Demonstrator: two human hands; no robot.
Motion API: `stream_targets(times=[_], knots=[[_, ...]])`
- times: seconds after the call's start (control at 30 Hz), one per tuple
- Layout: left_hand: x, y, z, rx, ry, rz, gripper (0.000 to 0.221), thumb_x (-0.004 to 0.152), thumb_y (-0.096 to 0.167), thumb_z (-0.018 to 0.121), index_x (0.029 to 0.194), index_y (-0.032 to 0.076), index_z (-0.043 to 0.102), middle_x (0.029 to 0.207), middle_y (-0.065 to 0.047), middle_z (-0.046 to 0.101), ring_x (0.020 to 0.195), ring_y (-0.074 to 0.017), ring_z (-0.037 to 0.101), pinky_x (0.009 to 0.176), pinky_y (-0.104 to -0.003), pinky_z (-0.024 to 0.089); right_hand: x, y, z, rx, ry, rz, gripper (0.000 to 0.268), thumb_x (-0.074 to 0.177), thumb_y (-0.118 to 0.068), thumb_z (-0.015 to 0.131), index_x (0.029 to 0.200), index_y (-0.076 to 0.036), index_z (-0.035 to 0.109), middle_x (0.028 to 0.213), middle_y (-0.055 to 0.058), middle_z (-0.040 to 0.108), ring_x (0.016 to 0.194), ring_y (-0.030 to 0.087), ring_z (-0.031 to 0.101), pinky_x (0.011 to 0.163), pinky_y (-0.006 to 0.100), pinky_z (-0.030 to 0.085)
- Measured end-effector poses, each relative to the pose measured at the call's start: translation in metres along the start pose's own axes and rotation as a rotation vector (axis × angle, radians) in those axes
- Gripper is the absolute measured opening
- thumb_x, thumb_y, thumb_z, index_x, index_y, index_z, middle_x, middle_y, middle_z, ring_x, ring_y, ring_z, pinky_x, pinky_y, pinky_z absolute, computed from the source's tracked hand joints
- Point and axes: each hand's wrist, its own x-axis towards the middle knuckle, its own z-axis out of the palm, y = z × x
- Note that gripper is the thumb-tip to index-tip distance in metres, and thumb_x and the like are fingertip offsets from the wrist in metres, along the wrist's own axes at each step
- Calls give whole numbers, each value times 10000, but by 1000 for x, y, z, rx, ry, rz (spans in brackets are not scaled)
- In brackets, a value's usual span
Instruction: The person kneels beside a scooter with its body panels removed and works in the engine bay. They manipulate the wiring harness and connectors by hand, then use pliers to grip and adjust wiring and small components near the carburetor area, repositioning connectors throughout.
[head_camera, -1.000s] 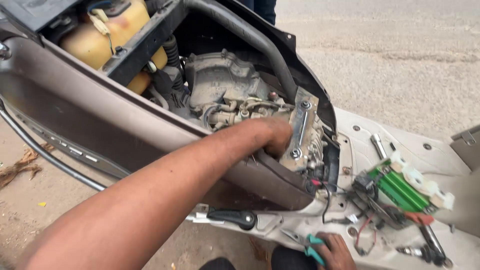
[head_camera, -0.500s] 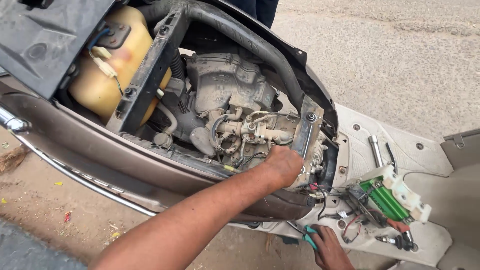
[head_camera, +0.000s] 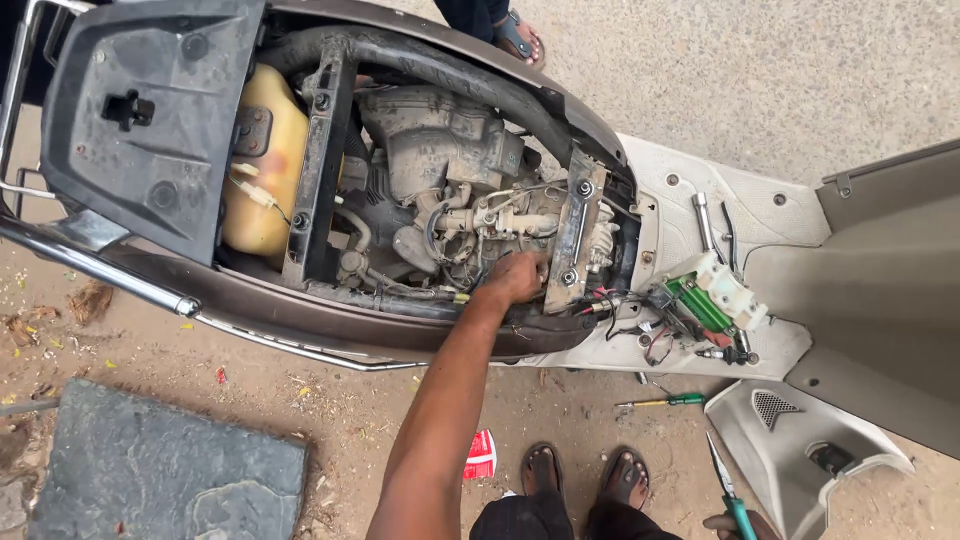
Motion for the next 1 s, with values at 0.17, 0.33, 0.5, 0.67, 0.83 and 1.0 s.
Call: stream_targets(times=[0.17,0.33,0.5,0.67,0.83,1.0], knots=[[31,-30,18,-215,8,39,188,842,129,714,1021,102,764,1323,-81,696,1153,-322,677,991,-439,520,-46,-43,33,-125,109,46,236,822,-127,792,1017,5,807,888,120,794,875,218,723,894,314,512],[42,-42,15,-267,-195,97,180,868,178,758,1031,103,775,1188,-99,756,1066,-261,718,950,-401,550,-19,-332,87,96,213,63,302,799,-133,801,1081,-24,818,1041,114,741,1018,201,706,926,306,509],[55,-61,0,-433,-370,206,170,875,171,772,1021,85,793,1118,-72,778,1056,-198,710,959,-374,549,93,-491,135,40,230,50,333,828,-133,784,1156,-74,787,1041,101,668,935,230,668,821,347,521],[53,-67,-17,-494,-403,339,187,912,170,772,1076,81,771,1076,-64,791,1029,-202,732,957,-385,544,185,-521,184,-176,250,-167,350,842,-133,760,1186,-70,762,1164,166,641,969,338,653,839,433,521],[62,-77,-10,-661,-468,279,242,865,135,799,1081,46,738,1047,-94,792,1004,-204,726,915,-390,553,213,-520,209,-409,142,-180,367,828,-182,789,1171,-58,756,1178,162,641,1037,348,630,913,470,493],[75,-87,-2,-797,-521,85,429,814,149,845,1140,4,606,1033,-125,777,992,-204,727,886,-393,571,227,-541,208,-551,18,-209,373,775,-177,799,1129,-67,762,1192,154,636,1075,338,609,925,480,457]])
